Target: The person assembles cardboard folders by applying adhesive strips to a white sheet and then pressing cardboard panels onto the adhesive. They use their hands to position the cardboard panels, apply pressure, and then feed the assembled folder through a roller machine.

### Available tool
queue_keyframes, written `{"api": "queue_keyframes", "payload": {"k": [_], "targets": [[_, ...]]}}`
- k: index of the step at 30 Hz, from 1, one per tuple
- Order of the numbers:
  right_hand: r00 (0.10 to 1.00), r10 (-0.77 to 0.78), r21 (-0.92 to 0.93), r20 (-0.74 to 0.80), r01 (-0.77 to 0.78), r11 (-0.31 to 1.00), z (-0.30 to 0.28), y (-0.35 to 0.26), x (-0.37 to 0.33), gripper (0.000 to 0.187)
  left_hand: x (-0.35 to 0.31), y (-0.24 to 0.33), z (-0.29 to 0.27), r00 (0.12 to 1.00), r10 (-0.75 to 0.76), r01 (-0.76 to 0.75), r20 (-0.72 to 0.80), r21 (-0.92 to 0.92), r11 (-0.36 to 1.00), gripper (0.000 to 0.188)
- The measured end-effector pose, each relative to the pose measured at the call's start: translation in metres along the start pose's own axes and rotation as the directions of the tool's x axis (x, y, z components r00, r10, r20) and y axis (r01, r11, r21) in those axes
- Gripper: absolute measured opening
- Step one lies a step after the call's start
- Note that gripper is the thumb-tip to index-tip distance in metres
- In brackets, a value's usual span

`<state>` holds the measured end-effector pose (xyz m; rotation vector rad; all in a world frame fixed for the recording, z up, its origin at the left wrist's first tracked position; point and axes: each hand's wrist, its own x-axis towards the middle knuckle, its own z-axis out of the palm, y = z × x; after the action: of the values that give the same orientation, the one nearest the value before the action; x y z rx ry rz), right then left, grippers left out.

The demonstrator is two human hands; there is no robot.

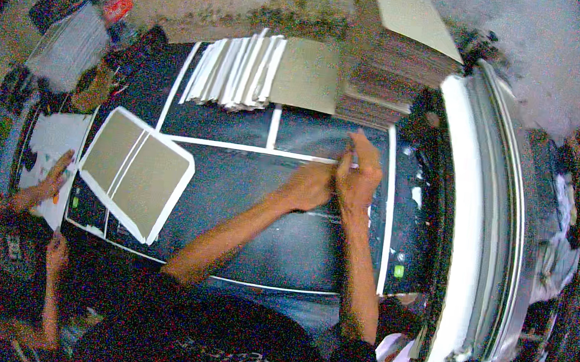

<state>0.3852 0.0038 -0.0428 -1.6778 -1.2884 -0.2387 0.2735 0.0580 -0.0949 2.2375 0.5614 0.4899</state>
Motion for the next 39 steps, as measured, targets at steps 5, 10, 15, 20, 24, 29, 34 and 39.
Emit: {"api": "queue_keyframes", "payload": {"k": [5, 10, 15, 20, 24, 29, 34, 39], "targets": [[0.983, 0.18, 0.105, -0.028, -0.176, 0.979, -0.004, -0.039, 0.008, 0.014, 0.02, 0.022, 0.009, 0.984, -0.074, -0.042, -0.163, -0.609, 0.792, 0.05], [0.957, 0.188, 0.212, 0.222, -0.236, 0.948, 0.019, -0.054, 0.01, 0.019, 0.028, -0.025, 0.05, 0.923, -0.221, -0.091, -0.314, -0.739, 0.667, 0.038], [0.886, 0.407, 0.455, 0.224, -0.464, 0.76, 0.05, -0.033, 0.035, 0.022, 0.033, -0.046, -0.012, 0.932, -0.348, -0.163, -0.105, -0.976, -0.142, 0.048], [0.945, 0.236, 0.326, 0.228, -0.302, 0.896, 0.091, 0.019, 0.001, 0.02, 0.036, -0.057, -0.038, 0.957, -0.211, -0.098, -0.2, -0.906, 0.413, 0.049], [0.962, 0.197, 0.334, 0.187, -0.251, 0.908, 0.09, 0.0, 0.001, 0.02, 0.029, -0.054, -0.039, 0.933, -0.229, -0.044, -0.278, -0.719, 0.693, 0.047], [0.96, 0.198, 0.278, 0.197, -0.248, 0.928, 0.08, -0.009, 0.001, 0.021, 0.024, -0.042, -0.048, 0.91, -0.316, 0.053, -0.27, -0.679, 0.732, 0.047], [0.958, 0.18, 0.378, 0.225, -0.256, 0.89, 0.083, -0.009, -0.007, 0.012, 0.025, -0.05, -0.037, 0.847, -0.388, -0.191, -0.364, -0.889, 0.417, 0.033], [0.982, 0.165, 0.301, 0.088, -0.184, 0.936, 0.085, 0.005, -0.012, 0.015, 0.023, -0.046, -0.041, 0.846, -0.387, -0.2, -0.368, -0.891, 0.408, 0.023]]}}
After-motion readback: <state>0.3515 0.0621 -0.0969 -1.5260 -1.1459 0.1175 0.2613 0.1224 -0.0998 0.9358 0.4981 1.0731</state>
